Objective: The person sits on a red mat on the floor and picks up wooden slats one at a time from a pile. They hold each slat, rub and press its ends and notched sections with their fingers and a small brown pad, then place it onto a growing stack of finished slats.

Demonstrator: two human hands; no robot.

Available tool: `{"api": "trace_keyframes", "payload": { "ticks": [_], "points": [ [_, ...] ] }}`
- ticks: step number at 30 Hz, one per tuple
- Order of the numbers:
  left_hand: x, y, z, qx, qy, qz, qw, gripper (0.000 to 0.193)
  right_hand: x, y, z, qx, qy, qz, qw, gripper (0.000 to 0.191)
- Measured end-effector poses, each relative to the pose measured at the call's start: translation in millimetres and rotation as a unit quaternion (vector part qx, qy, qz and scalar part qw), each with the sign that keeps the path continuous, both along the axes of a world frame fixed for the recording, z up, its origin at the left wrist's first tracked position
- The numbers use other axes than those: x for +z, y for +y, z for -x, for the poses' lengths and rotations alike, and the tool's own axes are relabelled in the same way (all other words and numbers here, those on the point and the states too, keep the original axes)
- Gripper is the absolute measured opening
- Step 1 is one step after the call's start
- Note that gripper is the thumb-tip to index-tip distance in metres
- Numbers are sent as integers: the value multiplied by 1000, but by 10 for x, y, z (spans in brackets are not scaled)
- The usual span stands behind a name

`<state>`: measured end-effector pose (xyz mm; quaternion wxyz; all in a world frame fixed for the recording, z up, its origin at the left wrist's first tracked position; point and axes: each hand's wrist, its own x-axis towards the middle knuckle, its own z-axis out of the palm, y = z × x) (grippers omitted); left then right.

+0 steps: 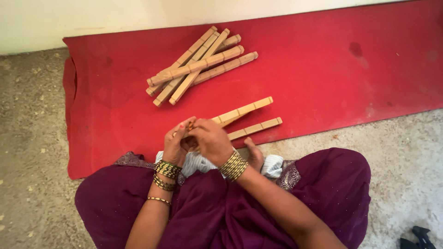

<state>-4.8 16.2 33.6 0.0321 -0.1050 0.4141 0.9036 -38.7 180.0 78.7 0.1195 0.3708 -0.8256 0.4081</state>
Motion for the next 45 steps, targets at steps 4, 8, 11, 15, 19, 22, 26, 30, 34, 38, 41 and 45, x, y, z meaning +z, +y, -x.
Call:
{"api": "trace_keyframes", "payload": {
  "ticks": [4, 8, 11, 15, 19, 22, 26, 30, 34, 38, 41, 45],
  "points": [
    [-6, -27, -1, 24, 17, -43, 999, 55, 18, 115, 142, -51, 40, -12, 998, 14],
    [45, -32, 13, 31, 30, -51, 998, 56, -223, 745, 638, -212, 86, -29, 973, 22],
    [64, 3, 34, 20, 33, -63, 997, 57, -318, 1236, 829, -289, -7, -18, 957, 10],
    [40, 98, 33, 10, 22, -56, 998, 58, -243, 1311, 751, -319, -47, -19, 946, 10],
    [39, 69, 42, 35, 10, -72, 997, 61, 10, 931, 594, -240, -137, 29, 961, 10],
    [52, 46, 42, 65, -1, -67, 996, 63, 188, 733, 592, -113, -495, 364, 781, 28],
    [42, 83, 56, 48, 4, -63, 997, 64, 200, 653, 601, -112, -357, 267, 888, 21],
    [-16, 99, 70, 52, 7, -50, 997, 65, 67, 679, 509, -197, -67, 19, 978, 18],
    [-63, 81, 51, 87, -27, -54, 994, 69, -25, 630, 376, -141, 73, -51, 986, 29],
    [-58, 93, 27, 91, -40, -35, 994, 70, -70, 537, 343, -182, 30, -188, 965, 12],
    [-26, 113, 23, 97, -47, -28, 994, 70, -74, 577, 434, -178, -81, -117, 974, 5],
    [29, 126, 16, 105, -41, -23, 993, 70, -49, 763, 654, -80, -355, 158, 918, 13]
  ]
}}
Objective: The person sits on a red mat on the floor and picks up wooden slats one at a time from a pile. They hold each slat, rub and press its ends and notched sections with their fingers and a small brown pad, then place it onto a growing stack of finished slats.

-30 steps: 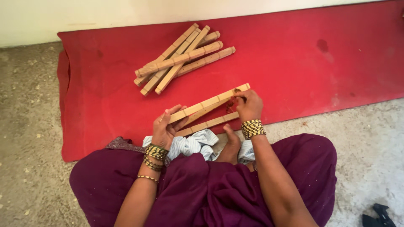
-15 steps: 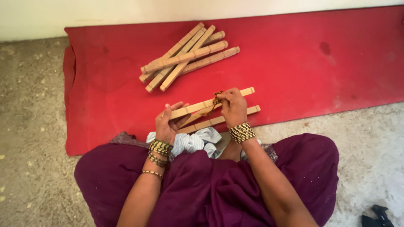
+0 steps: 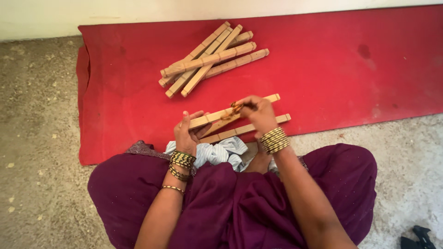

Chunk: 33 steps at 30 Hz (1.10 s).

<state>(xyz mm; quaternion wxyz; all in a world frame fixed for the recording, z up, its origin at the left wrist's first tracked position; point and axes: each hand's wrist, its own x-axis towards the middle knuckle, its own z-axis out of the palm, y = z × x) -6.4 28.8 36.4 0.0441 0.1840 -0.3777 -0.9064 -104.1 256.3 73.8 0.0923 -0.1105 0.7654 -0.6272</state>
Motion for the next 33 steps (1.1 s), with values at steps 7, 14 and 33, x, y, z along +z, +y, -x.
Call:
{"api": "trace_keyframes", "payload": {
  "ticks": [7, 14, 33],
  "points": [
    [-36, 31, 26, -56, 68, 11, 996, 59, -90, -21, -66, -138, 260, -257, 921, 12],
    [-200, -20, 7, -48, 51, 12, 997, 63, -17, -908, -714, 34, 337, -148, 929, 20],
    [-81, -96, 3, -116, 75, 21, 990, 39, -333, -250, 99, -11, 203, -243, 949, 34]
  ]
}}
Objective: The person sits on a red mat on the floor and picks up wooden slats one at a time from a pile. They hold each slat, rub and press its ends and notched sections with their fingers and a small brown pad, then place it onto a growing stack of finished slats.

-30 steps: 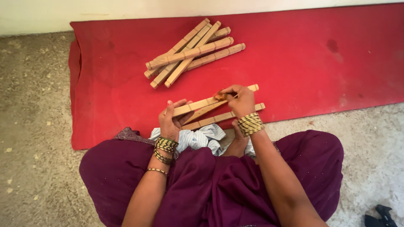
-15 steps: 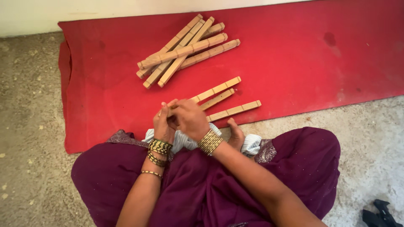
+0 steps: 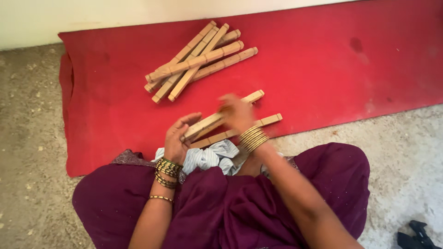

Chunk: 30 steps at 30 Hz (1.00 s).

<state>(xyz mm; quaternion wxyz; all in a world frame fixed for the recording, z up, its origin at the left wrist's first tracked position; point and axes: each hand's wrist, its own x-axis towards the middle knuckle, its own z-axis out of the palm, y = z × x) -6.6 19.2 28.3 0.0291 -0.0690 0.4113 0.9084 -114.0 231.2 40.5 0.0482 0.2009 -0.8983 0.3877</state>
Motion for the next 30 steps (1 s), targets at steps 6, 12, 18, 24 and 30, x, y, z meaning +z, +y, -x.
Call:
{"api": "trace_keyframes", "payload": {
  "ticks": [6, 12, 18, 24, 30],
  "points": [
    [82, -54, -16, 30, -29, 54, 998, 53, 319, -816, -744, 185, 28, -27, 982, 21],
    [41, 9, 17, -4, -9, 43, 999, 45, -97, 27, 74, 12, 108, -67, 992, 11],
    [101, 50, 17, -86, -112, -44, 989, 48, -459, 853, 688, -135, 63, -126, 981, 10],
    [-127, 74, 27, -83, -164, -4, 983, 72, -346, 591, 489, -110, 97, -141, 979, 10],
    [-376, 109, 11, -5, -137, 217, 966, 81, 121, -246, -479, 110, 32, 35, 993, 20]
  ]
}}
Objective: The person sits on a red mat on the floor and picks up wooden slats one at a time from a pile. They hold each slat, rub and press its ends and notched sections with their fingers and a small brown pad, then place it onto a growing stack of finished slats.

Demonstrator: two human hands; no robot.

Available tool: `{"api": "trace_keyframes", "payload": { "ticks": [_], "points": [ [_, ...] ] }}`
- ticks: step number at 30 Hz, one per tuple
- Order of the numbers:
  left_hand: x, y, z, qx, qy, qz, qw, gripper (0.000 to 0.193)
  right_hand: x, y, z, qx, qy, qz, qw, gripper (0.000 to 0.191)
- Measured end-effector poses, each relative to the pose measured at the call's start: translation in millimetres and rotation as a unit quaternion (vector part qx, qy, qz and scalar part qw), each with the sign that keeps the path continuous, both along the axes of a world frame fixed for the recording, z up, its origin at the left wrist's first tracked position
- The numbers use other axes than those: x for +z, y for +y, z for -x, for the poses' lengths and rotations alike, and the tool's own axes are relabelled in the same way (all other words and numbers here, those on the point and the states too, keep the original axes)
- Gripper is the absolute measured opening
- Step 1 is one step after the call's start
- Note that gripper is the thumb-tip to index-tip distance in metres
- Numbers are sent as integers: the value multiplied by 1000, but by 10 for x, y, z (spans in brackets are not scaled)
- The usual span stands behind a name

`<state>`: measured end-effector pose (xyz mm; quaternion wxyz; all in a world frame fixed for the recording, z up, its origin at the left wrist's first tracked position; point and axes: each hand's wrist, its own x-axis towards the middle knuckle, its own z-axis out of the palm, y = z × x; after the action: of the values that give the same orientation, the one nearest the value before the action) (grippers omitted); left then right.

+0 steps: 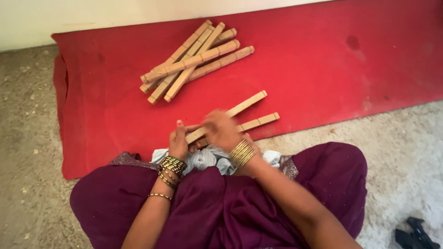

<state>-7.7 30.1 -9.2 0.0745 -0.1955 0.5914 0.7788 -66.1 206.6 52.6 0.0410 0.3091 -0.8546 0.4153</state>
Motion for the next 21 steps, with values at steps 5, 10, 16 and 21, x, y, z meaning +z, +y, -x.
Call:
{"api": "trace_keyframes", "payload": {
  "ticks": [5, 10, 16, 21],
  "points": [
    [86, -6, -45, 28, 14, -53, 998, 79, 197, -325, -551, 75, 130, 13, 989, 32],
    [228, -13, -26, 24, 63, -69, 995, 74, 163, 108, -13, -62, 145, -79, 984, 20],
    [383, -6, -82, 16, 109, -87, 990, 73, 206, 1118, 933, -256, 119, -11, 959, 9],
    [422, 41, -87, -1, 106, -53, 993, 72, 184, 907, 693, -183, 180, -66, 964, 13]
  ]
}}
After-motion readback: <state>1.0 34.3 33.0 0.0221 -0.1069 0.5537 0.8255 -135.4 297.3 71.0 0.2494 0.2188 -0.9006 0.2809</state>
